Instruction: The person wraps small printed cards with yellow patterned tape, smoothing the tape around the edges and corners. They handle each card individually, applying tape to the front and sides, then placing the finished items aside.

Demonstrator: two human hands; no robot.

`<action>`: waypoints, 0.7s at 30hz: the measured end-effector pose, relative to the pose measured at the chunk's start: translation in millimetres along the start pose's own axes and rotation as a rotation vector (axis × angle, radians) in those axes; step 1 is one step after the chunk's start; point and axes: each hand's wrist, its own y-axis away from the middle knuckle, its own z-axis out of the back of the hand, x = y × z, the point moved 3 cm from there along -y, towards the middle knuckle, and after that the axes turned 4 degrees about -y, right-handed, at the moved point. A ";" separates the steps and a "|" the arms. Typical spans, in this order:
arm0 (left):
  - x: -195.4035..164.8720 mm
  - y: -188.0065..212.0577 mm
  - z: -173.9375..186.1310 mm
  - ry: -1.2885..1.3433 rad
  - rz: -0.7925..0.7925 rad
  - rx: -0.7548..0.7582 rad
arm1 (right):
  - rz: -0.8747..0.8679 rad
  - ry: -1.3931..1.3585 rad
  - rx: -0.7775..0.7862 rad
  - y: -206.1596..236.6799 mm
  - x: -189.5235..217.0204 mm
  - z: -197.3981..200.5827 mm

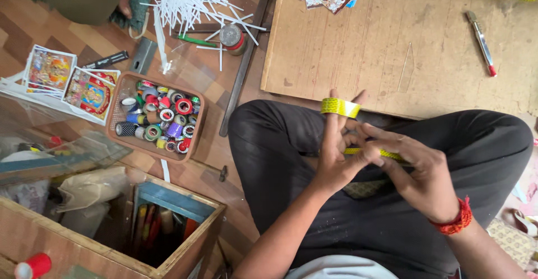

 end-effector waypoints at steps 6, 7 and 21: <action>-0.2 -1.9 7.9 -0.010 -0.004 -0.090 | 0.082 0.074 0.042 0.2 -2.0 -5.1; 0.6 -2.2 8.4 -0.012 -0.003 -0.105 | 0.094 0.103 0.046 2.0 -4.0 -2.4; 3.6 -0.9 12.7 0.046 0.023 -0.168 | 0.019 0.119 -0.177 56.3 -41.6 24.3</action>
